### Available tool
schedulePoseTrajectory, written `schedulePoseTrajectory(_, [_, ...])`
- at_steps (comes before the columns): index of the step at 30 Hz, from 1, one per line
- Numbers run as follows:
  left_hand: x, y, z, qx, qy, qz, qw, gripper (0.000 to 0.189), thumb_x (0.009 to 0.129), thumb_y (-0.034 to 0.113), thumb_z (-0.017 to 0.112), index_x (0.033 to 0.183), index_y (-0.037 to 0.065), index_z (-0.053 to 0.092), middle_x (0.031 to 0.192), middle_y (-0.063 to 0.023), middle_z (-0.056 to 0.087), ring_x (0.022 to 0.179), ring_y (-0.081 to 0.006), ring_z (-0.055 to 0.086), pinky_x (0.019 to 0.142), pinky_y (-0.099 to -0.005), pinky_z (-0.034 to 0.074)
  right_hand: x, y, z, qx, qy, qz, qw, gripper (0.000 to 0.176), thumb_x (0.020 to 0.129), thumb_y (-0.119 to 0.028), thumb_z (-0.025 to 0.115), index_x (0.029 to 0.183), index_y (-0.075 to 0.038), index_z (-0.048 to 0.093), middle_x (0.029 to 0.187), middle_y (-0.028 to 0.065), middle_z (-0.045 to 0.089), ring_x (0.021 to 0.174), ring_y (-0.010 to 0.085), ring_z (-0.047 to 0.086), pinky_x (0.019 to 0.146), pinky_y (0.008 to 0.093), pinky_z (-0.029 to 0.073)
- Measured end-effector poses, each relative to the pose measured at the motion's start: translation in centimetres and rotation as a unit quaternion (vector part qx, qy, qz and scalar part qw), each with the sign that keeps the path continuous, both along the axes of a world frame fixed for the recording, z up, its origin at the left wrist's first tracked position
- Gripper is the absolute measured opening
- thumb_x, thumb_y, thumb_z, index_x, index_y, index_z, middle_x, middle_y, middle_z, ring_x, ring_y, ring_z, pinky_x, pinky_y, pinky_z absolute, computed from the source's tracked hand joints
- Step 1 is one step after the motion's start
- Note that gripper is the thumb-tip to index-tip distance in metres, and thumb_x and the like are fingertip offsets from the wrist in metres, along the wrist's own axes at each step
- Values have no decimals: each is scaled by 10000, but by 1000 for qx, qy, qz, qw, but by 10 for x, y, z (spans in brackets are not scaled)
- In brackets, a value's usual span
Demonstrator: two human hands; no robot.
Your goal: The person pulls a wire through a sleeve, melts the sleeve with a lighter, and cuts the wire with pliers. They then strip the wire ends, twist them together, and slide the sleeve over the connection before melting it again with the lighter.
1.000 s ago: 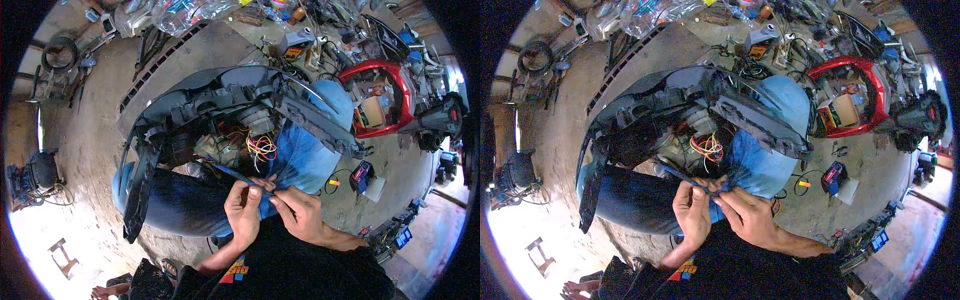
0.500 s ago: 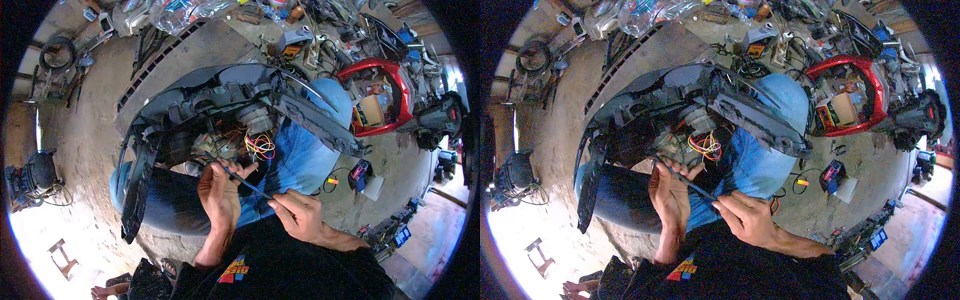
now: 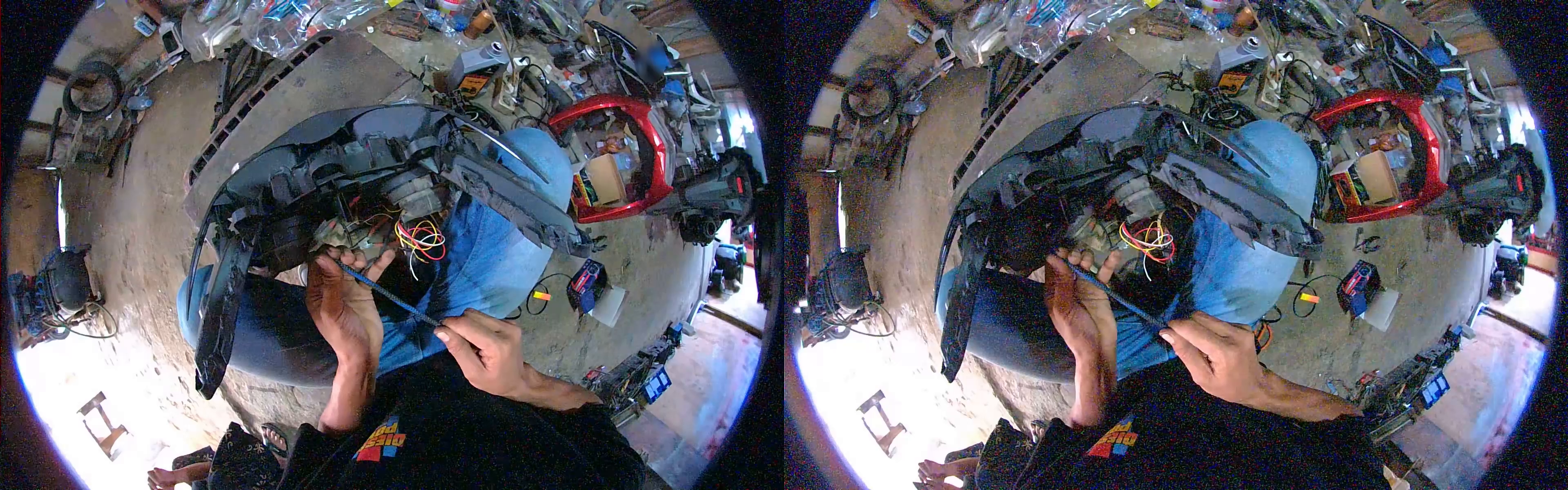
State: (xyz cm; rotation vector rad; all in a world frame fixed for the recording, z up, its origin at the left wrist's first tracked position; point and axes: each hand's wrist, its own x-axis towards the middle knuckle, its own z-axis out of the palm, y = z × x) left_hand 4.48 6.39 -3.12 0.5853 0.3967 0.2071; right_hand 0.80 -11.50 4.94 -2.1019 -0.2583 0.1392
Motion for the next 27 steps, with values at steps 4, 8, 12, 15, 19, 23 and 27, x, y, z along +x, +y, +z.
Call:
schedulePoseTrajectory(4, [-2,-4,2,-1,1,1,1000,378,1065,346,574,1309,58,555,1126,-60,633,1052,-215,615,1054,-615,496,0,-1,-1,1,11,-12,1000,95,934,-66,729,916,25,708,689,111,606,535,215,561,509,339,429])
schedulePoseTrajectory(8, [-19,-13,11,5,22,-50,999,628,1045,431,578,1477,-5,448,1403,-152,582,1230,-337,598,1127,-615,435,6,-6,1,5,23,-15,1000,64,931,-40,723,954,13,696,743,132,635,599,265,625,537,374,481])
schedulePoseTrajectory(12, [-55,-31,24,127,36,-237,962,561,1050,306,618,1449,-67,489,1438,-218,579,1263,-300,615,1124,-444,451,5,-6,-4,10,27,-26,999,111,949,-82,719,949,30,713,735,131,640,592,246,616,550,354,464])
schedulePoseTrajectory(15, [-62,-40,24,154,80,-218,960,358,1019,221,679,1243,-58,663,1248,-152,698,1166,-195,639,1020,-351,501,6,-8,-2,4,51,-15,999,116,958,-94,708,990,18,709,792,140,662,643,272,649,581,367,492])
schedulePoseTrajectory(19, [-55,-47,18,132,59,-191,971,257,998,203,705,1046,-49,696,1097,-140,716,1054,-213,656,974,-366,514,8,-15,-2,5,51,6,999,150,975,-127,696,1060,-3,695,891,158,685,717,304,686,616,390,524])
schedulePoseTrajectory(23, [-53,-46,15,131,38,-179,974,252,989,215,712,968,-32,672,1050,-143,708,1027,-252,662,967,-413,523,4,-23,3,-3,69,-1,998,172,953,-134,729,1056,1,704,878,148,669,699,279,666,613,378,514])
schedulePoseTrajectory(27, [-55,-49,14,68,59,-165,982,286,988,218,719,1045,-62,703,1033,-144,734,990,-216,684,973,-388,525,-1,-29,-4,-10,40,-2,999,183,931,-113,751,1065,7,715,813,125,624,653,256,626,589,370,491])
